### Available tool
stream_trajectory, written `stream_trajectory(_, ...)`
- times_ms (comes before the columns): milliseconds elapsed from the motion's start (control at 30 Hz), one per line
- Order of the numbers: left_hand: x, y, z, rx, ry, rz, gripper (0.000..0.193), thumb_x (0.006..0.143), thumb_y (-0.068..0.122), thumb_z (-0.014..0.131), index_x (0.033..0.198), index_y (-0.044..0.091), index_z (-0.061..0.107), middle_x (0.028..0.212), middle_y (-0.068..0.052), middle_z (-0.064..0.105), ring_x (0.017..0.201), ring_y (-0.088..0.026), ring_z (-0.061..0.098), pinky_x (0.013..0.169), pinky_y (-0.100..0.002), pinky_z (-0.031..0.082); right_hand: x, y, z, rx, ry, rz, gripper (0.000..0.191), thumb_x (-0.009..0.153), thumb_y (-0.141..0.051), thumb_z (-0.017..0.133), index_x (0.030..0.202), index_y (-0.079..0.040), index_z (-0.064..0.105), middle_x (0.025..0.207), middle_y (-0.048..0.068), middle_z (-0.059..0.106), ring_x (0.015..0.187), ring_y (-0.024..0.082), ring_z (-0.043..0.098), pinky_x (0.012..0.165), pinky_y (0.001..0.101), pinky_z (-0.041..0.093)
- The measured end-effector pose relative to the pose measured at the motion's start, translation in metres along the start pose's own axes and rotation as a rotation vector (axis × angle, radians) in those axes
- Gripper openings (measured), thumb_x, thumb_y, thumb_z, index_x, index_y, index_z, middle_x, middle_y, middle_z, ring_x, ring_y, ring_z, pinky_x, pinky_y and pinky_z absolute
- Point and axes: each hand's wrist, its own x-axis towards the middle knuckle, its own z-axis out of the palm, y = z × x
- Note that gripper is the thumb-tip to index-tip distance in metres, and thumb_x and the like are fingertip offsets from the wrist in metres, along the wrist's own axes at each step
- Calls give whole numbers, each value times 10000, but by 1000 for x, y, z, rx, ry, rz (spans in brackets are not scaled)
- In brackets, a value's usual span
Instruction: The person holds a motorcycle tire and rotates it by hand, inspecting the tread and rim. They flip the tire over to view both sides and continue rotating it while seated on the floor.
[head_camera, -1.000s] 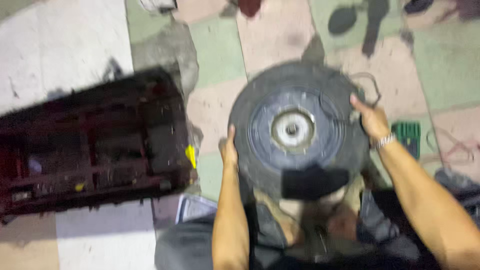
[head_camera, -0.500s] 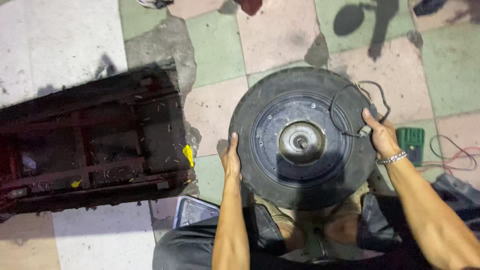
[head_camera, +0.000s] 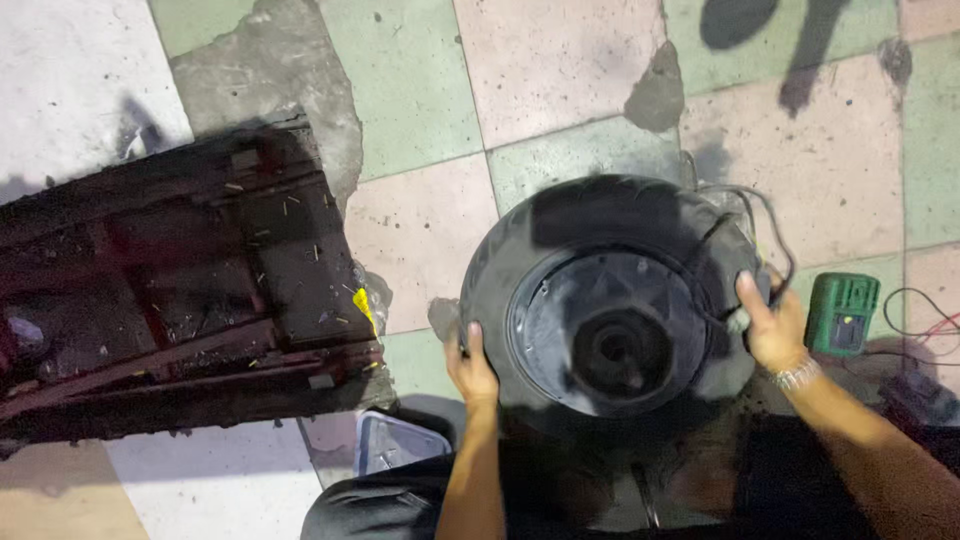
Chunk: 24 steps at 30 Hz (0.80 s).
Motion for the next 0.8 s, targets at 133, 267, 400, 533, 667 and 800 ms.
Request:
stream_trajectory(133,27,-44,41,-8,55,34,728,923,498,713,1335,-90,597,1455,-290,534,1386,-403,461,1174,-461,316,20,15,12,-94,17,220,563,1048,-475,601,1317,16,662,1122,157,709,988,256,638,899,386,494)
stream_trajectory(267,25,-38,28,-29,25,108,694,917,492,687,1336,-57,611,1405,-265,597,1327,-393,544,1152,-450,378,13,4,1,15,-58,152,549,1024,-476,582,1285,3,640,1142,114,718,1045,202,646,941,340,475)
stream_trajectory(400,18,17,12,131,148,422,673,938,415,688,1395,-63,564,1393,-284,597,1307,-427,519,1133,-484,362,18,10,9,42,-22,64,552,1023,-478,605,1273,12,644,1155,114,712,1058,183,630,971,324,463)
stream_trajectory(533,-17,110,-24,196,348,709,745,846,385,759,1365,-89,512,1290,-325,571,1209,-470,519,1037,-524,372,31,27,12,79,17,134,564,996,-466,639,1285,19,657,1141,108,717,1040,179,631,959,327,468)
stream_trajectory(667,-86,211,-42,185,-283,914,430,890,276,716,1225,8,688,1168,-173,683,1076,-356,644,960,-465,493,37,34,12,180,-13,180,562,997,-472,641,1275,14,687,1149,73,734,1037,155,634,948,299,468)
stream_trajectory(800,-131,269,9,1002,-396,1485,293,878,215,694,1104,29,725,1076,-154,688,1049,-331,632,932,-483,485,40,30,20,194,30,255,543,977,-463,673,1219,21,718,1113,86,738,1018,155,635,915,297,480)
